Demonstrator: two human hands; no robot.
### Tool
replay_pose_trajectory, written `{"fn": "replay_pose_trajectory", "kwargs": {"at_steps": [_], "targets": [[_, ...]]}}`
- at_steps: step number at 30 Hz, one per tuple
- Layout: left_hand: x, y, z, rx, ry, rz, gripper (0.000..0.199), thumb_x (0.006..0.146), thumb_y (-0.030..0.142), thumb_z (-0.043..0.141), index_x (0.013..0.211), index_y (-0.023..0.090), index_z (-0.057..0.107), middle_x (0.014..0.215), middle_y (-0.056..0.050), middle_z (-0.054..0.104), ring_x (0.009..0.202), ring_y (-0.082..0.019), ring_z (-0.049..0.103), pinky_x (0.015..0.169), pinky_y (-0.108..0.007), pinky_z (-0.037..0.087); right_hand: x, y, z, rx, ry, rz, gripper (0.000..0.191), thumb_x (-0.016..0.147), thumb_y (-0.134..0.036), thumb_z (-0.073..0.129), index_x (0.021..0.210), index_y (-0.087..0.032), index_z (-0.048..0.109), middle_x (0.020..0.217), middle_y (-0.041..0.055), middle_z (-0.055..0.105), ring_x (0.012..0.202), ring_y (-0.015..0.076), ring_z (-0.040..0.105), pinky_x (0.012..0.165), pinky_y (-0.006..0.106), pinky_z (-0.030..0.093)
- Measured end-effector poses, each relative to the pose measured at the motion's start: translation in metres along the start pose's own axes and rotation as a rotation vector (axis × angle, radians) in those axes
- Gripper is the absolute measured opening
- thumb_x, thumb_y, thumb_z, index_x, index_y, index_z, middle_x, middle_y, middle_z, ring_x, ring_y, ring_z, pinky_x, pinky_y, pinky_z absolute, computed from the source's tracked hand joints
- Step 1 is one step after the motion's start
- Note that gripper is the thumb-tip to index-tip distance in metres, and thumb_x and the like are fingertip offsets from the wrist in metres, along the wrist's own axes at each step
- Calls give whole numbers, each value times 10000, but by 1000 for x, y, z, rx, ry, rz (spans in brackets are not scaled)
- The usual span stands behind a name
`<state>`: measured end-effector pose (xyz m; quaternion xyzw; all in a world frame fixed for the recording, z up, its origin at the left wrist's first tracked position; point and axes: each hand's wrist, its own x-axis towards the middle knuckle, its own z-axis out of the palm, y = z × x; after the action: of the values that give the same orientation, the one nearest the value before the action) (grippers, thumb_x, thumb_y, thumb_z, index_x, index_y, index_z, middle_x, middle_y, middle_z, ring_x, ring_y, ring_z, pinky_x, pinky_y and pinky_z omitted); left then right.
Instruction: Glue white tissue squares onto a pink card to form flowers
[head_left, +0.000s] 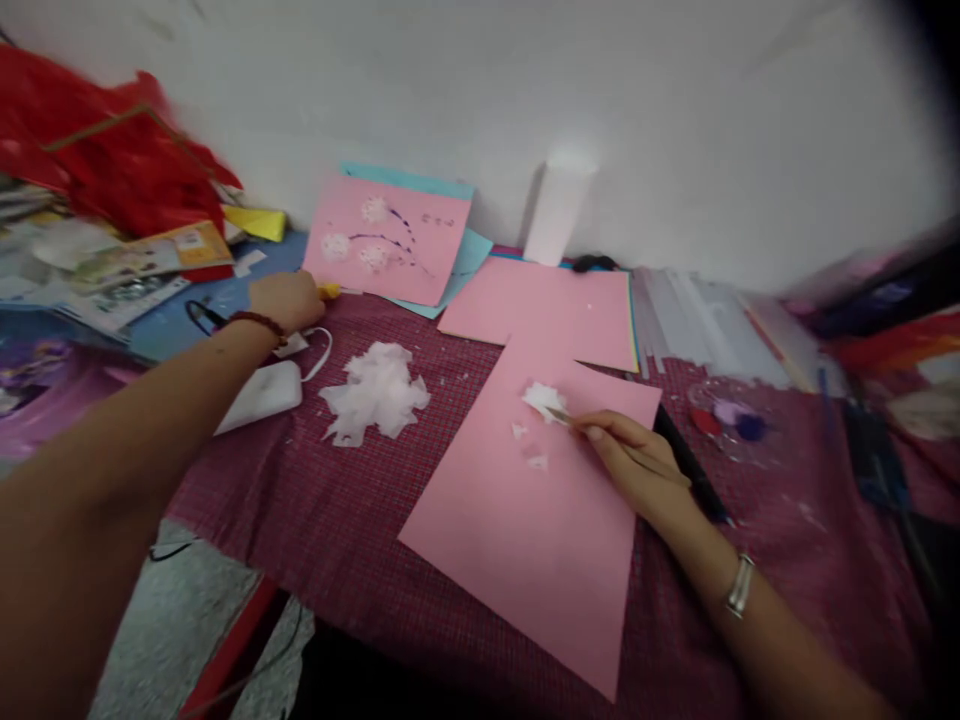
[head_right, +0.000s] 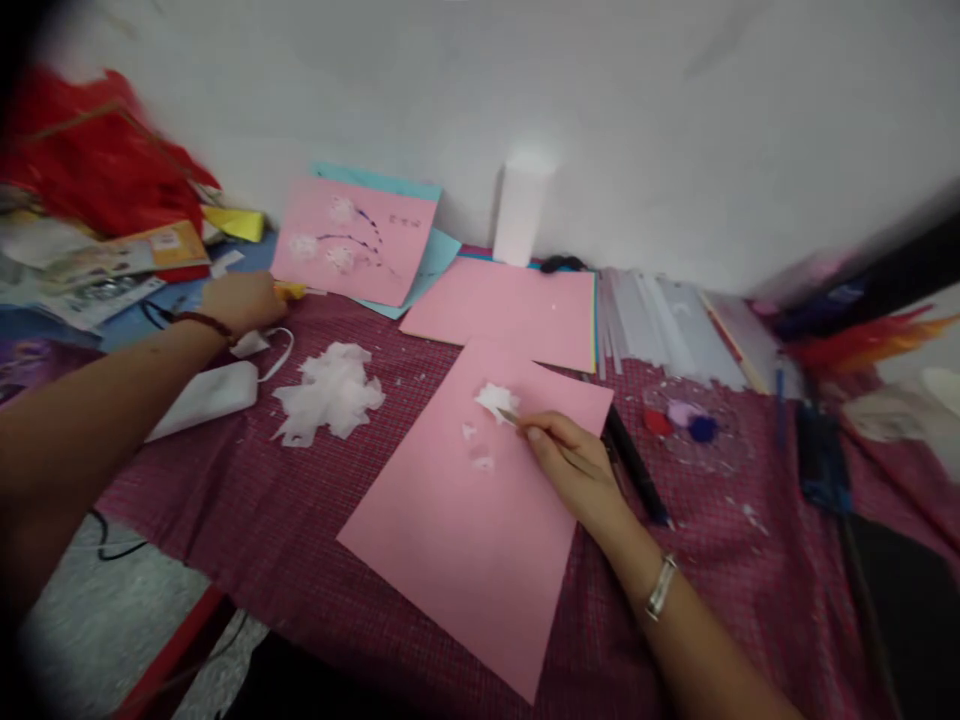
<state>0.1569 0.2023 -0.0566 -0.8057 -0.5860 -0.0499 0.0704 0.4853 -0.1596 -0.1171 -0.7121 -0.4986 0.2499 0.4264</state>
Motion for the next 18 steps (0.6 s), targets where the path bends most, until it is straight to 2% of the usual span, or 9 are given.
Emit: {"fn": "replay_pose_trajectory", "kwargs": {"at_steps": [2,4,5,7,9,11,14,18], "targets": [[-3,6,-1,-5,7,40,458,715,563,532,566,134,472,441,37,265,755,-157,493,664,-303,244,0,-1,0,25,8,-4,217,870,-395,500,926,-279,674,936,30,709,913,226,659,808,358,527],[-18,23,-10,29,63,130,415,759,538,500,616,149,505,502,11,360,781,-186,504,666,-316,272,-1,-2,0,52,13,-3,196,868,-391,508,917,-298,674,930,26,710,908,226,660,803,360,528],[-30,37,-17,45,86,235,371,799,502,472,682,157,543,572,-10,440,794,-198,512,658,-315,290,-1,-2,-1,71,18,-3,187,868,-389,512,912,-304,673,920,25,711,901,225,661,799,360,529],[-61,75,-29,-30,55,498,274,842,405,458,752,178,583,719,-43,558,790,-193,526,662,-311,338,-1,-3,-1,118,29,-2,171,866,-380,520,900,-306,671,897,21,712,884,219,664,796,357,529],[-94,118,-35,-259,-98,801,183,863,281,454,837,183,607,836,-43,617,812,-165,547,721,-291,390,-1,-4,-2,161,43,3,161,865,-370,529,887,-292,668,875,18,713,864,212,667,794,355,529],[-120,156,-33,-495,-257,998,152,839,178,474,843,173,626,854,-36,625,799,-136,565,713,-246,414,-1,-4,-3,186,45,14,158,864,-361,534,883,-277,667,866,15,714,854,207,668,792,354,528],[-139,191,-21,-607,-381,1145,201,816,84,452,879,154,629,930,-56,608,842,-130,565,748,-232,424,-2,-5,-4,210,32,31,150,862,-352,542,882,-269,666,855,15,712,845,200,667,790,351,528],[-137,203,-4,-645,-404,1180,156,796,74,474,790,141,615,867,-49,575,806,-127,541,730,-233,420,-3,-4,-4,213,38,37,154,858,-342,553,888,-250,672,861,26,710,842,192,663,782,342,531]]}}
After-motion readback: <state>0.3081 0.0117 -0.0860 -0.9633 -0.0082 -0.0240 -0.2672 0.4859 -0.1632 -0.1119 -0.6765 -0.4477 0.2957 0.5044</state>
